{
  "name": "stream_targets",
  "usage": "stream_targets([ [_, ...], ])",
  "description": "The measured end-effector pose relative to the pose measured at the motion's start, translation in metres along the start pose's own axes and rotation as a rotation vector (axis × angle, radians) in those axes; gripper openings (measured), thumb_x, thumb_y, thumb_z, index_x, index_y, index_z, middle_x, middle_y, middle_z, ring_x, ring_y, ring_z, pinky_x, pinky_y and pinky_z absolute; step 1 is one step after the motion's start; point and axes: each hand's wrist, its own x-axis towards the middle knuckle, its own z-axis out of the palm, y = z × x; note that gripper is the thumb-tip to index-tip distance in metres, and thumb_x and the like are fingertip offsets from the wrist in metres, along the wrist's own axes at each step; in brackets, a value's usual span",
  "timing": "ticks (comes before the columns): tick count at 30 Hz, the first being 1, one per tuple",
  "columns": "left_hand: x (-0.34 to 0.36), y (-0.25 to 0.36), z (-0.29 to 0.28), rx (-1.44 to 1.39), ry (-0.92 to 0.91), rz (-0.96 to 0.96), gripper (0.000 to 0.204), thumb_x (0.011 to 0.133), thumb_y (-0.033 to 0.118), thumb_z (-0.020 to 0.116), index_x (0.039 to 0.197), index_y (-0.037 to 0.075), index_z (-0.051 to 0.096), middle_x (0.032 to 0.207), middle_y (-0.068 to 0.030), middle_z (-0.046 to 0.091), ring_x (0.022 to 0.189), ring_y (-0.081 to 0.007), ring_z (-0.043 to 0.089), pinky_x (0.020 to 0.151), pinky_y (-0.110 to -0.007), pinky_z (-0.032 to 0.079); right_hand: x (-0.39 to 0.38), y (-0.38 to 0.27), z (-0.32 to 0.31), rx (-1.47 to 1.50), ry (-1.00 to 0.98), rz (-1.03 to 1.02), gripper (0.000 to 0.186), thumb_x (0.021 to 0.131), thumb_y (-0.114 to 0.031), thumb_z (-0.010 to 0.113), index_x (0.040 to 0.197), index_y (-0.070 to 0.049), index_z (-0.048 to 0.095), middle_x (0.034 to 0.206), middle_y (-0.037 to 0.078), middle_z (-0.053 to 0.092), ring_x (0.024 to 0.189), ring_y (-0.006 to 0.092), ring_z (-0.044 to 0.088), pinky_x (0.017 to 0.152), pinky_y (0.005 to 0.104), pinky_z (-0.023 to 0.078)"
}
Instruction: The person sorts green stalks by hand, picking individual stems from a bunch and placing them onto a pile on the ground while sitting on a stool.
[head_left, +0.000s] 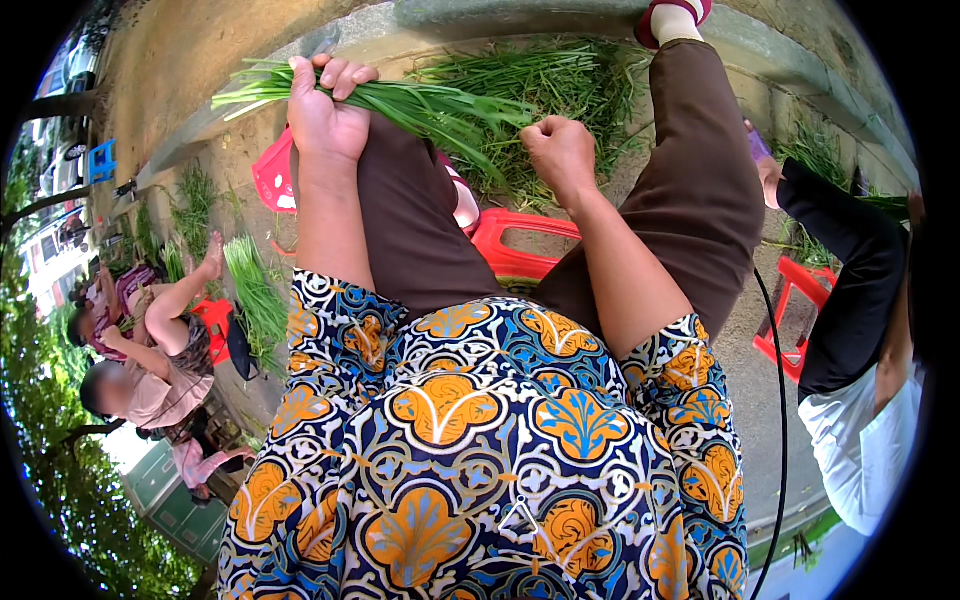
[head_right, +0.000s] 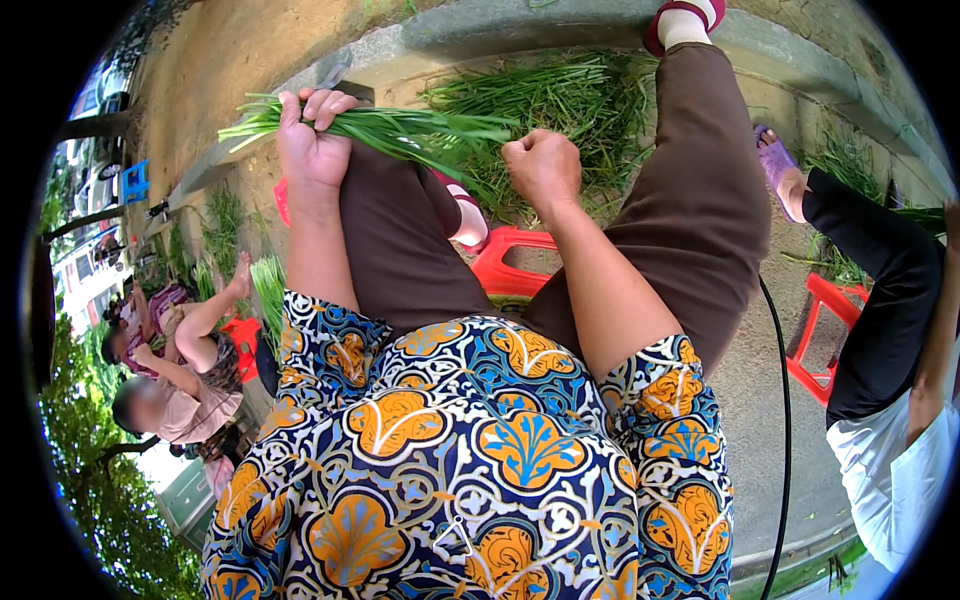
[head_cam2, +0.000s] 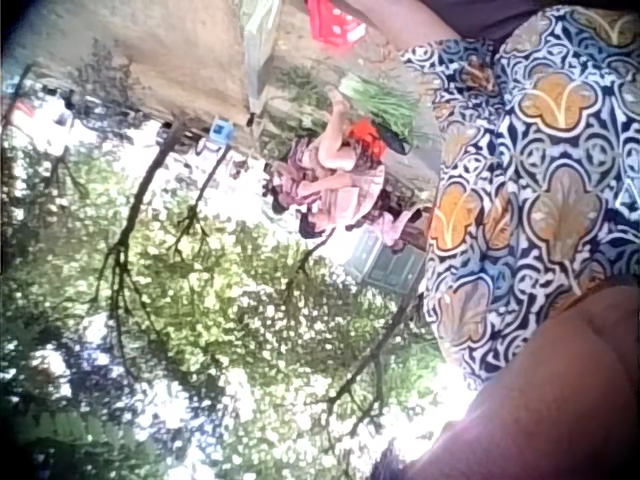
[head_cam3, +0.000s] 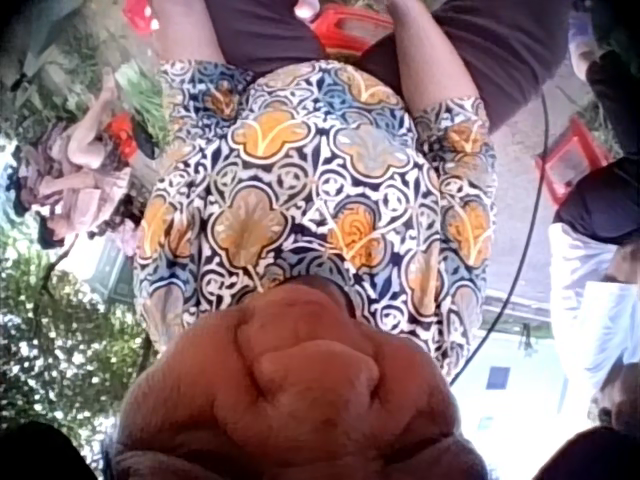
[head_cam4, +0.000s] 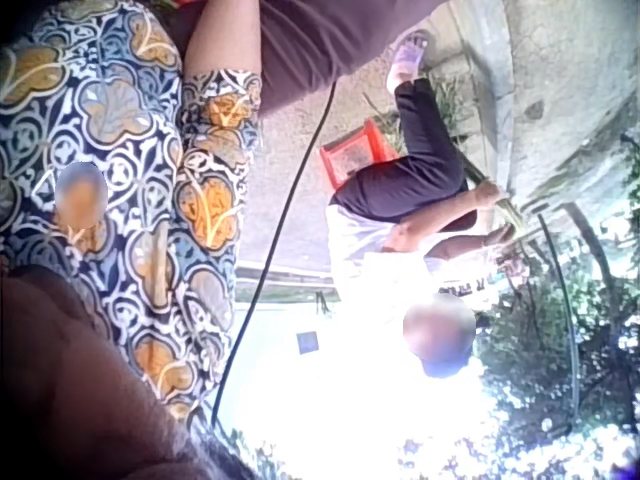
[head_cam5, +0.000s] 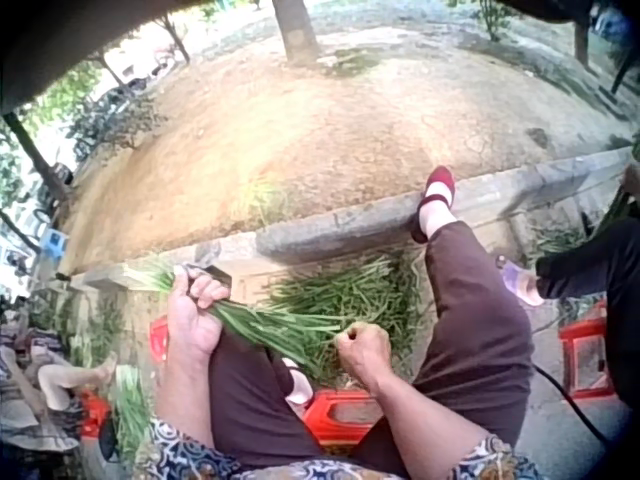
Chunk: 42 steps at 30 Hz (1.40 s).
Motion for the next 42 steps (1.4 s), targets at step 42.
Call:
stream_targets([
  [42, -0.009, 0.030, -0.028, 0.212, 0.281, 0.249, 0.020, 0.095, 0.016, 0.037, 0.083, 0.002, 0.045, 0.073, -0.0080, 0.048, 0.071, -0.0221, 0.050, 0.085, -0.044, 0.043, 0.013, 0.025, -0.005, 0.007, -0.105, -0.010, 0.017, 0.076, -0.022, 0.062, 0.087, -0.010, 0.069, 0.077, 0.009, 0.066, 0.070, 0.0212, 0.062, 0.067, 0.0336, 0.048],
])
